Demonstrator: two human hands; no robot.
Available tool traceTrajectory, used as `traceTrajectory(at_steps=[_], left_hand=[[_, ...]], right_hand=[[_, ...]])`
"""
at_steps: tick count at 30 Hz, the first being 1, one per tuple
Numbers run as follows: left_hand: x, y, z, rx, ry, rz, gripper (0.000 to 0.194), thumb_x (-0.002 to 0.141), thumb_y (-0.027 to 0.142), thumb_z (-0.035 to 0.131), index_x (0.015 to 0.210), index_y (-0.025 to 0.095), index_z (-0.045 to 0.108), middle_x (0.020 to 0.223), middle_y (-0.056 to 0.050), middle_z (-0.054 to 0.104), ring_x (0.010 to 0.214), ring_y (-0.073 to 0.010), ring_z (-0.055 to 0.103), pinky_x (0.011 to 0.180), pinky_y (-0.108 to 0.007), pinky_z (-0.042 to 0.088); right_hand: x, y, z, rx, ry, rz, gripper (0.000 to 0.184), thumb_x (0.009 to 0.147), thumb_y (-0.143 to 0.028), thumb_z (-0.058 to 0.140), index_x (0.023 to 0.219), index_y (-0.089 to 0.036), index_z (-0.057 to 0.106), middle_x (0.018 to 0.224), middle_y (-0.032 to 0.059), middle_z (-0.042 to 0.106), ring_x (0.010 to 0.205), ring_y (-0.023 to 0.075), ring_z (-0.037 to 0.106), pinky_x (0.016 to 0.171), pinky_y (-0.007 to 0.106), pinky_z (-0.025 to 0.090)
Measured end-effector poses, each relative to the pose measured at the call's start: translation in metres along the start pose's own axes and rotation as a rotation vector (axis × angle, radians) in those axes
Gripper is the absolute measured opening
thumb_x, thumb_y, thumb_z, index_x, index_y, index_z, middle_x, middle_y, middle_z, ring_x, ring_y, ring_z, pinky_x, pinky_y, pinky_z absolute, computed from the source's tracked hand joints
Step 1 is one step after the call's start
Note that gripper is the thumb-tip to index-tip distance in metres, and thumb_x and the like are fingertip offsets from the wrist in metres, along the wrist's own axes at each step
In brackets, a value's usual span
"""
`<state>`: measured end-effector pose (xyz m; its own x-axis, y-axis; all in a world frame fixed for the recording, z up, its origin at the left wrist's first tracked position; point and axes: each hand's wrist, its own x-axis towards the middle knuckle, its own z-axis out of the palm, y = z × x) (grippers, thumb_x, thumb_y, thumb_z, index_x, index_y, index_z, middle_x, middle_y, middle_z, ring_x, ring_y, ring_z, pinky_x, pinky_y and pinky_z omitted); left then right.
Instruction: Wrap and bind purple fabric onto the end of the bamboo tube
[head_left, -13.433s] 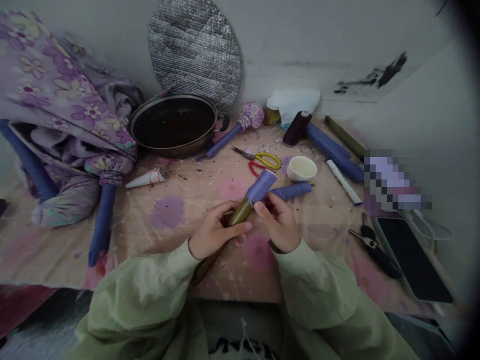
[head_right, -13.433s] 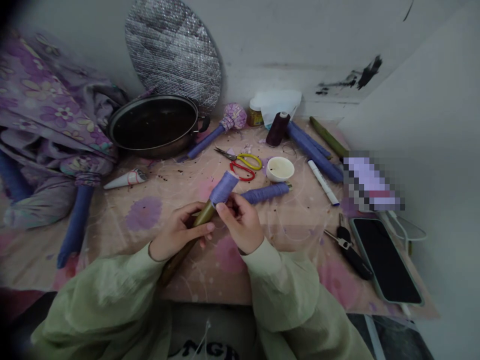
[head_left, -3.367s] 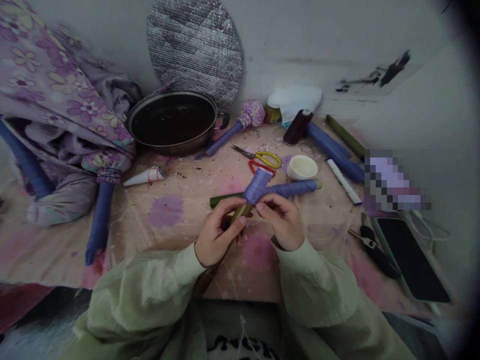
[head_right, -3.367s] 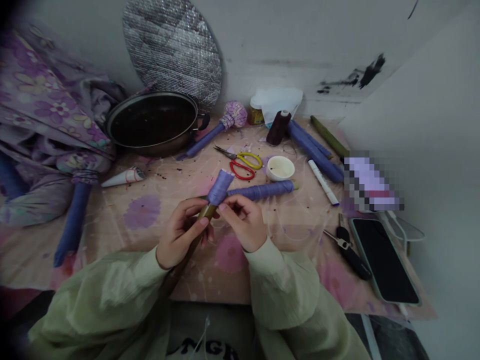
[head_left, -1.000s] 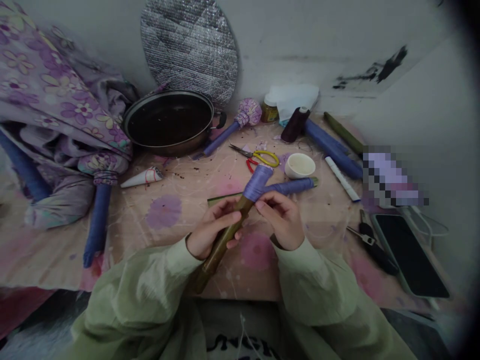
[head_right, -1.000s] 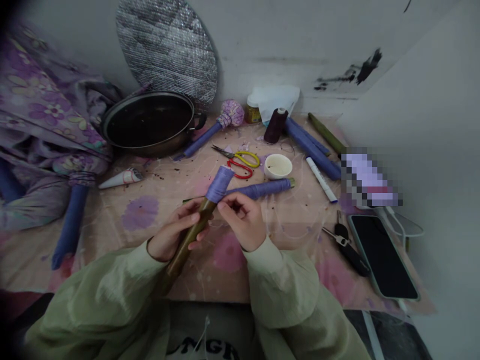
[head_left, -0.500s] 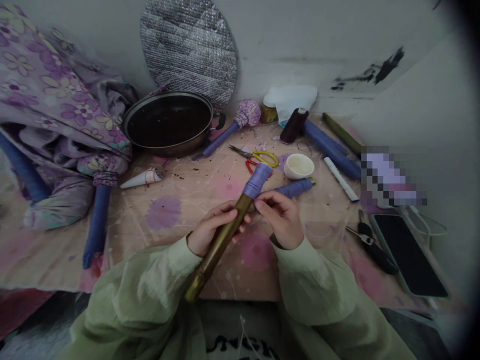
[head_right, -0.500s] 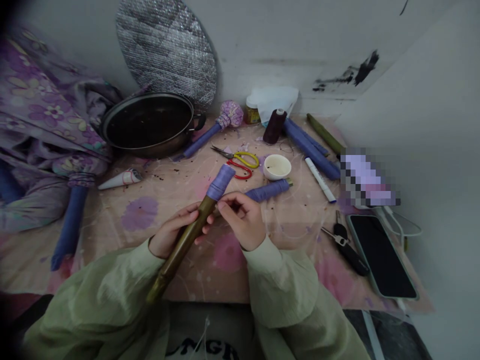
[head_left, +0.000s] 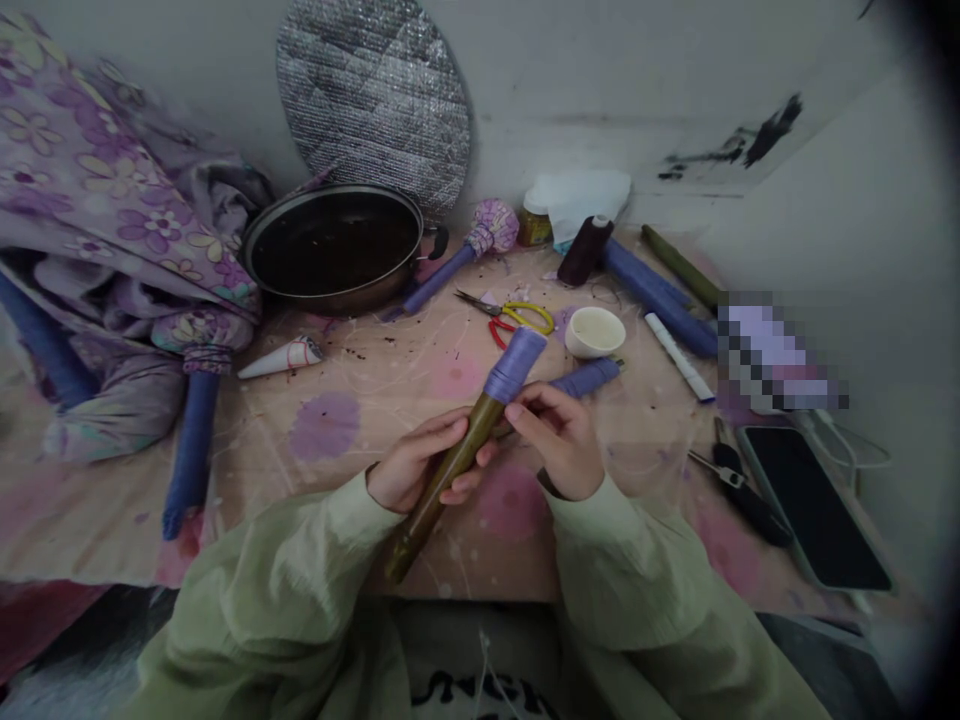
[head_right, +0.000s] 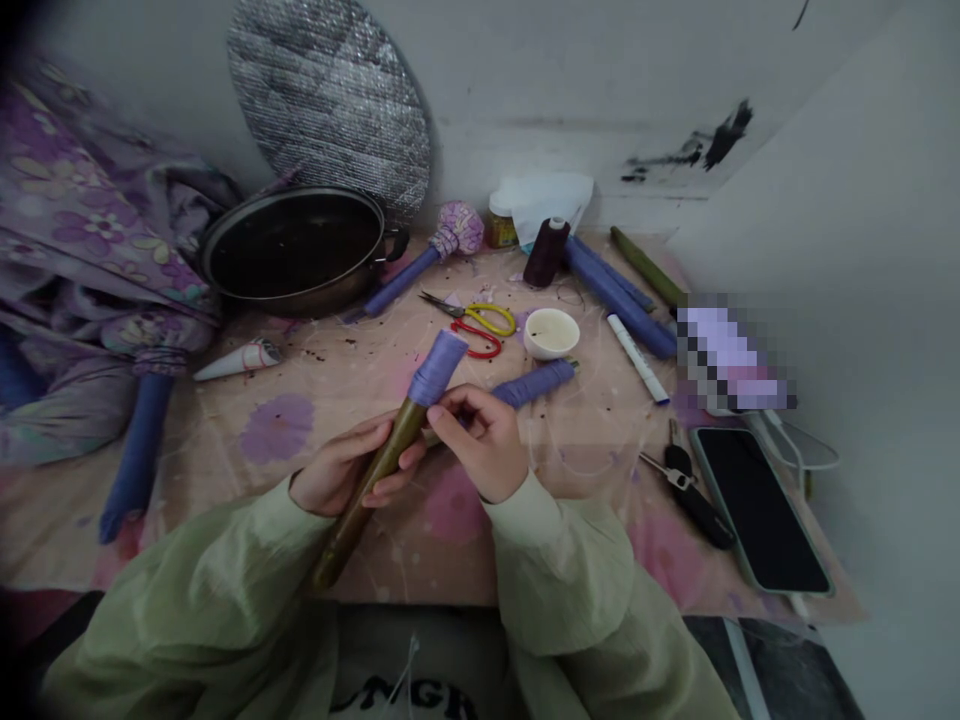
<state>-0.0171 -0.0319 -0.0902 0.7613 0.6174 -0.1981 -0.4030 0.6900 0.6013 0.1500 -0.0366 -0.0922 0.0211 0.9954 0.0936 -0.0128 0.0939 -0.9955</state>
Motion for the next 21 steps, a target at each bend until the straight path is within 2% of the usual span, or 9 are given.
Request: traceTrajectory(at_steps=[4, 7, 9, 12, 16, 21], left_hand=[[-0.0015, 0.0010, -0.0028, -0.010, -0.026, -0.031, 0.027, 0.088, 0.034, 0.044, 0.102, 0.015, 0.057, 0.073, 0.000, 0.048, 0.041, -0.0025, 0.039, 0.031, -0.012, 0.027], [-0.0026, 0.0007, -0.0018, 0.011, -0.034, -0.023, 0.029, 0.084, 0.035, 0.051, 0.106, 0.017, 0.055, 0.073, 0.001, 0.046, 0.039, -0.0008, 0.036, 0.030, -0.011, 0.023], [-0.0031, 0.0006, 0.0004, 0.043, -0.019, -0.006, 0.030, 0.081, 0.028, 0.057, 0.109, 0.020, 0.050, 0.072, 0.003, 0.047, 0.038, 0.0003, 0.035, 0.031, -0.010, 0.022], [-0.0035, 0.0007, 0.0039, 0.067, 0.008, 0.002, 0.028, 0.081, 0.020, 0.057, 0.106, 0.024, 0.044, 0.071, 0.005, 0.048, 0.036, 0.0010, 0.035, 0.031, -0.008, 0.022], [-0.0026, -0.0003, 0.0059, 0.055, 0.016, 0.021, 0.021, 0.084, 0.021, 0.053, 0.101, 0.024, 0.042, 0.070, 0.005, 0.051, 0.035, 0.0009, 0.034, 0.030, -0.007, 0.024], [-0.0009, -0.0018, 0.0063, 0.052, 0.065, 0.061, 0.021, 0.082, 0.020, 0.056, 0.098, 0.022, 0.042, 0.074, 0.004, 0.054, 0.038, 0.0000, 0.039, 0.031, -0.008, 0.028]], right_hand=[[0.0004, 0.0012, 0.0012, 0.053, -0.033, 0.000, 0.015, 0.076, -0.031, 0.063, 0.067, -0.019, 0.058, 0.061, -0.0003, 0.062, 0.057, 0.0126, 0.055, 0.053, 0.025, 0.041], [0.0011, 0.0012, 0.0018, 0.050, -0.031, -0.014, 0.013, 0.076, -0.030, 0.062, 0.068, -0.019, 0.060, 0.062, -0.0002, 0.063, 0.057, 0.0125, 0.056, 0.054, 0.025, 0.042], [0.0018, 0.0003, 0.0023, 0.018, -0.005, -0.023, 0.011, 0.075, -0.028, 0.062, 0.068, -0.019, 0.060, 0.061, -0.0006, 0.061, 0.055, 0.0116, 0.053, 0.051, 0.024, 0.041], [0.0026, -0.0010, 0.0030, -0.012, 0.031, -0.025, 0.010, 0.073, -0.026, 0.062, 0.066, -0.019, 0.060, 0.059, -0.0017, 0.058, 0.053, 0.0104, 0.048, 0.049, 0.024, 0.038], [0.0026, 0.0004, 0.0032, -0.001, 0.041, -0.019, 0.010, 0.073, -0.025, 0.062, 0.066, -0.019, 0.061, 0.058, -0.0024, 0.056, 0.053, 0.0097, 0.046, 0.049, 0.023, 0.037], [0.0015, 0.0052, 0.0012, 0.007, 0.045, -0.020, 0.010, 0.075, -0.026, 0.062, 0.068, -0.019, 0.061, 0.060, -0.0021, 0.056, 0.055, 0.0103, 0.046, 0.051, 0.024, 0.037]])
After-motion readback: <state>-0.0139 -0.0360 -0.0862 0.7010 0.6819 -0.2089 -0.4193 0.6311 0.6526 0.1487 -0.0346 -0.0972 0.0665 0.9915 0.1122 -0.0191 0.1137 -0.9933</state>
